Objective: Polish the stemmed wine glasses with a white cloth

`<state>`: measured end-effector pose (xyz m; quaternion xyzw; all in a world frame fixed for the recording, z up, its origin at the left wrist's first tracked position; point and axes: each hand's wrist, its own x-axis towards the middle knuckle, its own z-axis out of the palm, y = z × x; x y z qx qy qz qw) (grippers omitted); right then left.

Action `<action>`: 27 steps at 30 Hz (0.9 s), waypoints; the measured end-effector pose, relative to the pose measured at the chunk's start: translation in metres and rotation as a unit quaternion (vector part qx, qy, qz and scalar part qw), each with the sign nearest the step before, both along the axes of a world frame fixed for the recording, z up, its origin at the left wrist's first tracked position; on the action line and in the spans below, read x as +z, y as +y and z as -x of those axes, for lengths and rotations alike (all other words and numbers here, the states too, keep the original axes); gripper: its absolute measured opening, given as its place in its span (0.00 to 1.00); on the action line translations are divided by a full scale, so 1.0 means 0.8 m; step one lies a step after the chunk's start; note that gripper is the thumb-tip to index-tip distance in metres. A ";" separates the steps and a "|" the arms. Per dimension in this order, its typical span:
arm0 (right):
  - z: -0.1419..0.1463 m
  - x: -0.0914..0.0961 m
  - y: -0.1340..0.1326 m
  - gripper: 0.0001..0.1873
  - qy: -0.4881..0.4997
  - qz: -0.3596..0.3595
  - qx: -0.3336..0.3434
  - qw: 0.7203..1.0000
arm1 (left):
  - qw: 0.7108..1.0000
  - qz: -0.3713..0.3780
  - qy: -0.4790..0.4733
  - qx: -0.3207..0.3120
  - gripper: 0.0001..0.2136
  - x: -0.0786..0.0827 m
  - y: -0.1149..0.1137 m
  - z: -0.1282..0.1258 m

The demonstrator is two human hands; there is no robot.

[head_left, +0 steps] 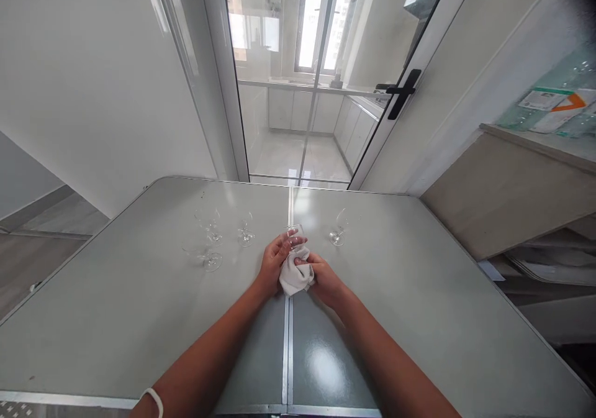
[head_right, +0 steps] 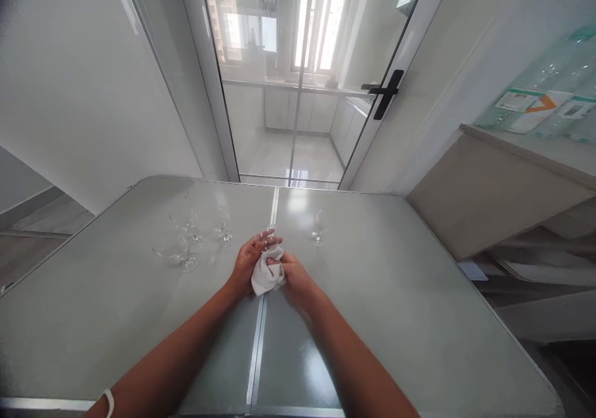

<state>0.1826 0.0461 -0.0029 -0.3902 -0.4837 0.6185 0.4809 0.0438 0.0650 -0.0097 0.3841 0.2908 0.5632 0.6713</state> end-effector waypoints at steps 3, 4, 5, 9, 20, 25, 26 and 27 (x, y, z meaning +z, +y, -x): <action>-0.002 0.001 -0.002 0.16 -0.059 0.001 0.055 0.997 | 1.000 -0.018 0.000 0.003 0.29 0.000 0.001 0.003; -0.002 0.001 -0.002 0.16 -0.107 -0.028 0.038 0.993 | 0.999 -0.032 0.007 0.009 0.29 0.000 0.002 0.004; -0.001 0.002 -0.003 0.14 -0.161 -0.066 0.006 0.985 | 0.999 -0.045 0.014 0.019 0.29 -0.001 0.003 0.005; 0.003 0.001 -0.002 0.13 -0.282 -0.161 -0.097 0.941 | 0.997 -0.057 0.009 0.047 0.30 -0.006 0.006 0.006; -0.001 -0.001 0.007 0.11 0.045 0.045 -0.032 0.997 | 0.996 -0.006 -0.086 0.000 0.32 0.005 0.002 0.006; -0.001 0.013 -0.007 0.15 -0.073 -0.064 -0.358 0.929 | 0.992 -0.022 -0.112 0.052 0.31 -0.001 0.009 0.015; -0.002 0.015 -0.008 0.17 -0.092 -0.065 -0.401 0.909 | 0.991 -0.030 -0.116 0.065 0.31 -0.002 0.010 0.015; -0.001 0.015 -0.009 0.18 -0.103 -0.059 -0.423 0.898 | 0.989 -0.038 -0.120 0.077 0.32 -0.002 0.011 0.015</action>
